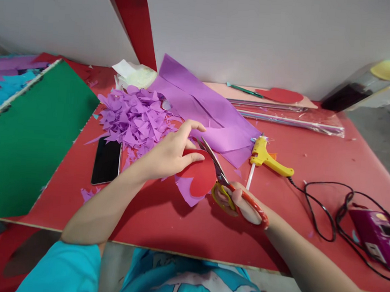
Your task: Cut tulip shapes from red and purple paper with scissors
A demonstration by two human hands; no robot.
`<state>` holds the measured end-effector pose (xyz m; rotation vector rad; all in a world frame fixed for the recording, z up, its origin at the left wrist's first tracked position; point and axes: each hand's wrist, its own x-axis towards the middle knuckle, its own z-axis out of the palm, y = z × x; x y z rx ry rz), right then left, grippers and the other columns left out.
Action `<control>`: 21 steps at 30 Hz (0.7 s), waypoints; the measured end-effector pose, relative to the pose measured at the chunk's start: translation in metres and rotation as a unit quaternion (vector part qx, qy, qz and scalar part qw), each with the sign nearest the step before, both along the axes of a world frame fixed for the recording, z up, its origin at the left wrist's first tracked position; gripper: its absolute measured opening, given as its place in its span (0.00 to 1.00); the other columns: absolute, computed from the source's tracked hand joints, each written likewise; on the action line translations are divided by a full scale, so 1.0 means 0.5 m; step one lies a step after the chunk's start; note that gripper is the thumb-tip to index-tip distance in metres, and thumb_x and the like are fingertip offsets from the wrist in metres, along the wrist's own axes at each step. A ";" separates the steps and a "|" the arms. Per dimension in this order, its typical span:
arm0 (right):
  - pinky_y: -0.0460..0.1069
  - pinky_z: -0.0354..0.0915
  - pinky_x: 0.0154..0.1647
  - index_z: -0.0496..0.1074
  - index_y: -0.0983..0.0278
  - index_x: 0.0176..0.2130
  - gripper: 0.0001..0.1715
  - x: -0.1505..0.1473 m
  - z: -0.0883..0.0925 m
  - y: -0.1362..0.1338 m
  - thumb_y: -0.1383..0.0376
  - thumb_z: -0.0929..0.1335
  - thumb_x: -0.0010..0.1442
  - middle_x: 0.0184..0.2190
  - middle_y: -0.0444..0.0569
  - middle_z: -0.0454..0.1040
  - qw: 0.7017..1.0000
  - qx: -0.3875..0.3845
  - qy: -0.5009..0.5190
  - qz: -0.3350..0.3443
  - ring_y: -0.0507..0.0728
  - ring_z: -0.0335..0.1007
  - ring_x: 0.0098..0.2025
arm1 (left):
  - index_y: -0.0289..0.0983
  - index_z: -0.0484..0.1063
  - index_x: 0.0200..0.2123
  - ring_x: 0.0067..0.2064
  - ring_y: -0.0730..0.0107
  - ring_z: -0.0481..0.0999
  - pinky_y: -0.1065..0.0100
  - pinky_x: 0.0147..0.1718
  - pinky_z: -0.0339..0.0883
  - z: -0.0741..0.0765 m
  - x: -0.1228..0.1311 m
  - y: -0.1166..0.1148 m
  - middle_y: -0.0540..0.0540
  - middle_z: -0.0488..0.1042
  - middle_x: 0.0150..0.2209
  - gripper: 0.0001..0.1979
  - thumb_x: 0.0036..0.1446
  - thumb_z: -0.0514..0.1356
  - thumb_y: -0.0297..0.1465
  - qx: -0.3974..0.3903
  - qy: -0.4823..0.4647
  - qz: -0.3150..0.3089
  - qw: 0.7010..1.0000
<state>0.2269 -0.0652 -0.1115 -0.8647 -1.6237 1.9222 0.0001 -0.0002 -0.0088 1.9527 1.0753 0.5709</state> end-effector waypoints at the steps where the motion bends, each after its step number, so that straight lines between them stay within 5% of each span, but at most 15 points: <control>1: 0.45 0.46 0.16 0.54 0.62 0.25 0.35 0.002 -0.004 0.002 0.34 0.54 0.53 0.20 0.39 0.54 1.000 0.000 -0.005 -0.003 0.47 0.45 0.19 | 0.39 0.54 0.49 0.20 0.78 0.70 0.71 0.30 0.64 0.000 0.000 0.000 0.56 0.74 0.24 0.20 0.55 0.58 0.27 0.002 0.004 0.000 1.000; 8: 0.44 0.46 0.11 0.56 0.62 0.24 0.29 -0.012 0.000 0.007 0.41 0.65 0.52 0.18 0.37 0.54 0.990 -0.125 0.056 -0.035 0.46 0.47 0.15 | 0.39 0.54 0.50 0.24 0.76 0.73 0.72 0.29 0.64 0.000 0.003 0.001 0.55 0.76 0.27 0.21 0.54 0.57 0.27 0.000 0.024 0.009 1.000; 13: 0.42 0.43 0.09 0.58 0.62 0.25 0.35 -0.028 0.027 0.014 0.34 0.55 0.53 0.20 0.39 0.55 0.979 -0.161 0.117 -0.051 0.46 0.45 0.15 | 0.39 0.55 0.50 0.23 0.75 0.72 0.71 0.28 0.64 -0.002 -0.002 0.005 0.55 0.74 0.24 0.20 0.55 0.58 0.28 0.005 0.020 0.016 1.000; 21: 0.41 0.48 0.11 0.66 0.65 0.30 0.44 -0.027 0.032 0.026 0.29 0.52 0.47 0.24 0.50 0.65 0.947 -0.229 0.227 0.001 0.54 0.63 0.27 | 0.39 0.56 0.50 0.27 0.73 0.74 0.69 0.30 0.65 -0.006 -0.012 0.012 0.55 0.72 0.25 0.20 0.55 0.58 0.29 0.043 0.035 0.045 0.997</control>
